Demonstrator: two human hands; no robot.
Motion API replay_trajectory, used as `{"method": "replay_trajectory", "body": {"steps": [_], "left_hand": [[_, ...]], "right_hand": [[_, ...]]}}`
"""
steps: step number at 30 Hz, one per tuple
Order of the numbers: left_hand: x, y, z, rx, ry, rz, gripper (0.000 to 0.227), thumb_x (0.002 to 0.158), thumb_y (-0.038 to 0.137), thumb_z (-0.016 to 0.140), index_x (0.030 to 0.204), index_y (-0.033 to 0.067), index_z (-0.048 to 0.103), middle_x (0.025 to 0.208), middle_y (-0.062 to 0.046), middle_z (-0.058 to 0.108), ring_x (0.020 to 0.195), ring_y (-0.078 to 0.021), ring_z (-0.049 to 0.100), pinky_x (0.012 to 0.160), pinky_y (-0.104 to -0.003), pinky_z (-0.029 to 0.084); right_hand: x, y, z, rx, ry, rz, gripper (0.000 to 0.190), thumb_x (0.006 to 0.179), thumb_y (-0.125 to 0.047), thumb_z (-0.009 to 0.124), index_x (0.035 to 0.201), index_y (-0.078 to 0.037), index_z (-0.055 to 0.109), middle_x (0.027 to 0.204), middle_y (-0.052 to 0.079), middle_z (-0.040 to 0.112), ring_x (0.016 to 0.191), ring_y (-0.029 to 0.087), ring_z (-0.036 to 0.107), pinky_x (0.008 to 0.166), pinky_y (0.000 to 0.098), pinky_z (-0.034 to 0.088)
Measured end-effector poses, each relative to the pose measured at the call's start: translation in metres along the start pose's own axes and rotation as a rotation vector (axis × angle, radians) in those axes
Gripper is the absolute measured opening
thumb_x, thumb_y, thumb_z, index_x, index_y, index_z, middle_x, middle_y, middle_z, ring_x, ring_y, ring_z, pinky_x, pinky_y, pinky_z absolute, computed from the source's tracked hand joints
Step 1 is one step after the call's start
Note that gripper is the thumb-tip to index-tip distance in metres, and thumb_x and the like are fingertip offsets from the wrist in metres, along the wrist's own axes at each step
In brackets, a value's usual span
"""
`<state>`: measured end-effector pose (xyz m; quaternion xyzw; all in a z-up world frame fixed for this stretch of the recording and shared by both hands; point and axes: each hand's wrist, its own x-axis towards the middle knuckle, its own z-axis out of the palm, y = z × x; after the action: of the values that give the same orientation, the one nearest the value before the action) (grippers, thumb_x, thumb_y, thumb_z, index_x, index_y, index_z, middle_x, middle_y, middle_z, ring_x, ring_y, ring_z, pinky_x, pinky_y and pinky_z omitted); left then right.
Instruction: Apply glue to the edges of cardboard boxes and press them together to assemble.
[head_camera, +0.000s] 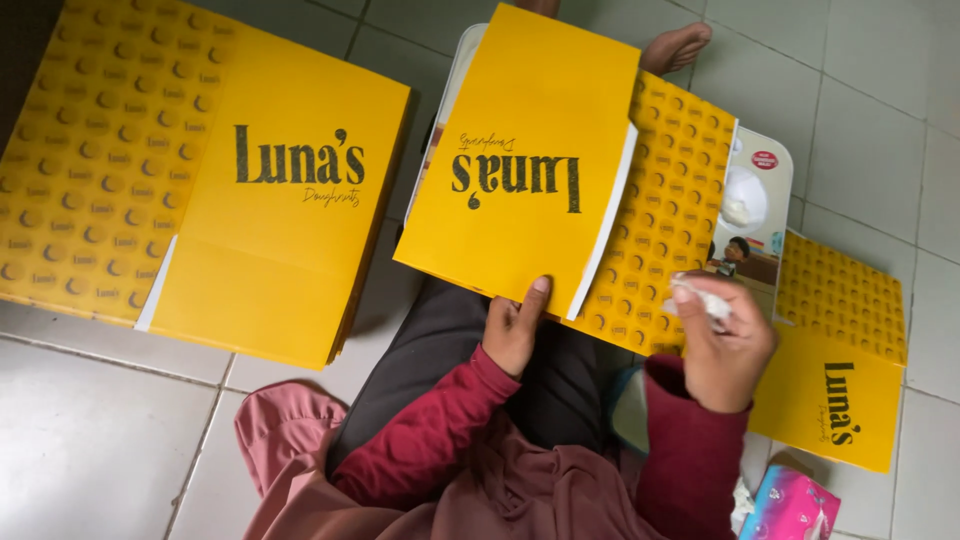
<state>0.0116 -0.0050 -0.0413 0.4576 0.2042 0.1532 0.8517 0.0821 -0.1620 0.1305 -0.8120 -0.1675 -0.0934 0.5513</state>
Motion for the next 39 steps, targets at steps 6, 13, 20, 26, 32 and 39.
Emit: {"method": "replay_trajectory", "body": {"steps": [6, 13, 20, 26, 32, 39], "left_hand": [[0.007, -0.050, -0.011, -0.071, -0.056, 0.000, 0.030, 0.106, 0.029, 0.063, 0.105, 0.0019, 0.076, 0.091, -0.013, 0.075, 0.084, -0.0176, 0.069, 0.083, -0.038, 0.058], [0.006, 0.010, 0.006, -0.058, -0.081, 0.073, 0.033, 0.108, 0.030, 0.061, 0.112, -0.0001, 0.074, 0.100, -0.016, 0.076, 0.092, -0.0215, 0.068, 0.089, -0.042, 0.056], [0.010, -0.025, -0.002, -0.070, -0.086, 0.056, 0.034, 0.108, 0.030, 0.060, 0.115, -0.0010, 0.073, 0.102, -0.016, 0.075, 0.094, -0.0226, 0.068, 0.092, -0.043, 0.055], [0.008, -0.016, 0.004, -0.116, -0.091, 0.079, 0.033, 0.108, 0.028, 0.059, 0.116, -0.0016, 0.072, 0.105, -0.019, 0.075, 0.098, -0.0251, 0.068, 0.095, -0.045, 0.054], [0.005, 0.028, 0.009, -0.115, -0.106, 0.085, 0.034, 0.108, 0.029, 0.059, 0.116, -0.0014, 0.072, 0.105, -0.018, 0.075, 0.097, -0.0241, 0.069, 0.094, -0.045, 0.055], [0.005, 0.018, 0.006, -0.110, -0.105, 0.086, 0.034, 0.108, 0.029, 0.059, 0.115, -0.0015, 0.072, 0.104, -0.017, 0.075, 0.096, -0.0225, 0.069, 0.093, -0.044, 0.056]], "right_hand": [[0.000, -0.031, 0.055, -0.315, -0.181, -0.342, 0.023, 0.093, 0.016, 0.069, 0.109, 0.000, 0.074, 0.103, 0.018, 0.071, 0.093, 0.033, 0.070, 0.079, 0.0408, 0.058], [0.036, -0.020, 0.066, -0.477, -0.331, -0.565, 0.024, 0.092, 0.015, 0.072, 0.110, 0.001, 0.078, 0.102, 0.016, 0.071, 0.090, 0.030, 0.070, 0.074, 0.0366, 0.060], [0.043, -0.018, 0.072, -0.608, -0.451, -0.583, 0.053, 0.087, 0.015, 0.075, 0.136, 0.000, 0.066, 0.091, 0.020, 0.070, 0.082, 0.032, 0.070, 0.071, 0.0397, 0.061], [0.030, -0.024, 0.071, -0.624, -0.463, -0.581, 0.054, 0.089, 0.013, 0.073, 0.140, 0.001, 0.060, 0.089, 0.018, 0.071, 0.081, 0.030, 0.074, 0.070, 0.0379, 0.062], [0.014, -0.035, 0.068, -0.620, -0.445, -0.600, 0.053, 0.091, 0.007, 0.074, 0.141, -0.003, 0.062, 0.090, 0.015, 0.076, 0.081, 0.027, 0.074, 0.064, 0.0306, 0.059], [0.004, -0.054, 0.039, -0.479, -0.377, -0.451, 0.045, 0.086, 0.008, 0.079, 0.128, -0.004, 0.070, 0.101, 0.014, 0.076, 0.079, 0.023, 0.071, 0.062, 0.0304, 0.056]]}}
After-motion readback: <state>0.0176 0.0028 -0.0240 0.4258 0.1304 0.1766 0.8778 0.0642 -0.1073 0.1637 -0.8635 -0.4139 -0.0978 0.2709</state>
